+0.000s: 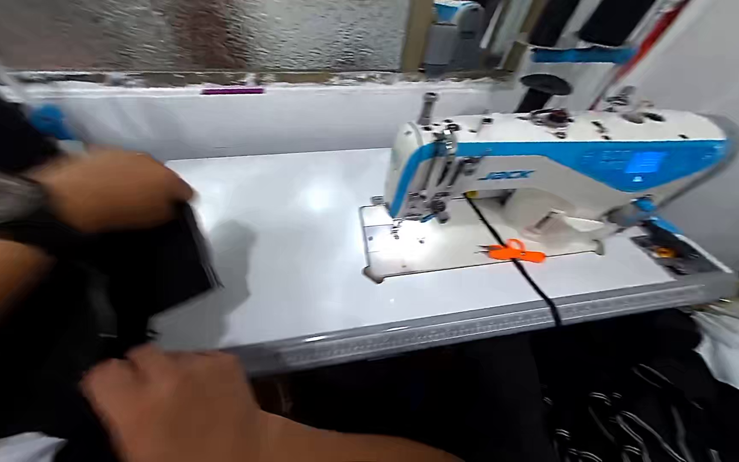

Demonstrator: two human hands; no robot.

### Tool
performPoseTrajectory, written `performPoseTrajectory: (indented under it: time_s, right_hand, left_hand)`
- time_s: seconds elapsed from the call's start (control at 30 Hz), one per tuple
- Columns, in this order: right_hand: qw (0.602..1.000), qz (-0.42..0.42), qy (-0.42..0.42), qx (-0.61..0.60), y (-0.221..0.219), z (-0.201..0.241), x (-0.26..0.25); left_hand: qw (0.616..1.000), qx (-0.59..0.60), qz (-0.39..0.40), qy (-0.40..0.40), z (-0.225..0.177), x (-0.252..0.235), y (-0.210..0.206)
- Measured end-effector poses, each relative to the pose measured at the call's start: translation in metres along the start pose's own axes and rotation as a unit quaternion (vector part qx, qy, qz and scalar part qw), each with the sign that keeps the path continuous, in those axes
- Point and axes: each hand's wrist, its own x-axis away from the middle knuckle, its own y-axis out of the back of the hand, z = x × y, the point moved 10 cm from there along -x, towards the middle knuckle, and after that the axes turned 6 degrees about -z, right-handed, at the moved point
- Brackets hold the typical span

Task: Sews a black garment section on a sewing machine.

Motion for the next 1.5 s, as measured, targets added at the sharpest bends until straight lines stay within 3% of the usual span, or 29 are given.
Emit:
performPoseTrajectory:
  time_s: [0.07, 0.13, 0.2, 0.27, 0.33, 0.47, 0.6, 0.67, 0.77, 0.87, 0.97, 1.07, 1.13, 1.3, 1.4, 1.5]
  right_hand:
    - [0.995, 0.022, -0.067, 0.076, 0.053, -0.083, 0.038]
    - [0.975, 0.057, -0.126, 0.172, 0.123, -0.161, 0.078]
    - [0.950, 0.047, -0.125, 0.281, 0.199, -0.229, 0.096]
    - [0.939, 0.028, -0.086, 0.332, 0.246, -0.270, 0.089]
    - [0.943, 0.054, 0.005, 0.329, 0.236, -0.271, 0.067]
    - [0.908, 0.193, 0.235, 0.288, 0.141, -0.234, 0.027]
    - [0.868, 0.260, 0.375, 0.198, 0.096, -0.218, 0.021]
    - [0.872, 0.275, 0.377, 0.148, 0.101, -0.218, 0.030]
    - [0.890, 0.279, 0.345, 0.106, 0.122, -0.219, 0.048]
    - [0.901, 0.278, 0.316, 0.107, 0.136, -0.230, 0.051]
    - [0.892, 0.303, 0.301, 0.147, 0.139, -0.241, 0.044]
    - [0.875, 0.344, 0.315, 0.129, 0.131, -0.243, 0.041]
    - [0.863, 0.346, 0.344, 0.131, 0.126, -0.240, 0.037]
    - [0.840, 0.270, 0.412, 0.226, 0.115, -0.228, 0.019]
    - [0.843, 0.254, 0.432, 0.198, 0.119, -0.231, 0.021]
    - [0.870, 0.273, 0.389, 0.129, 0.127, -0.236, 0.029]
  left_hand:
    - [0.995, 0.069, 0.062, -0.048, -0.112, -0.076, -0.048]
    - [0.983, 0.151, 0.032, -0.103, -0.195, -0.129, -0.068]
    - [0.966, 0.234, -0.012, -0.111, -0.228, -0.165, -0.061]
    - [0.952, 0.290, -0.012, -0.099, -0.236, -0.189, -0.051]
    - [0.931, 0.347, 0.015, -0.116, -0.231, -0.202, -0.045]
    - [0.903, 0.377, 0.103, -0.178, -0.203, -0.189, -0.046]
    - [0.869, 0.464, 0.052, -0.163, -0.189, -0.174, -0.048]
    - [0.852, 0.495, 0.067, -0.154, -0.190, -0.165, -0.048]
    - [0.868, 0.445, 0.143, -0.167, -0.206, -0.162, -0.057]
    - [0.874, 0.429, 0.137, -0.182, -0.217, -0.177, -0.060]
    - [0.893, 0.407, -0.020, -0.194, -0.207, -0.177, -0.038]
    - [0.937, 0.253, -0.227, -0.085, -0.201, -0.130, 0.019]
    - [0.932, 0.212, -0.289, -0.048, -0.219, -0.091, 0.036]
    - [0.954, 0.191, -0.229, -0.037, -0.249, -0.073, -0.028]
    - [0.960, 0.167, -0.223, 0.033, -0.241, -0.074, -0.037]
    - [0.964, 0.168, -0.201, 0.052, -0.233, -0.080, -0.049]
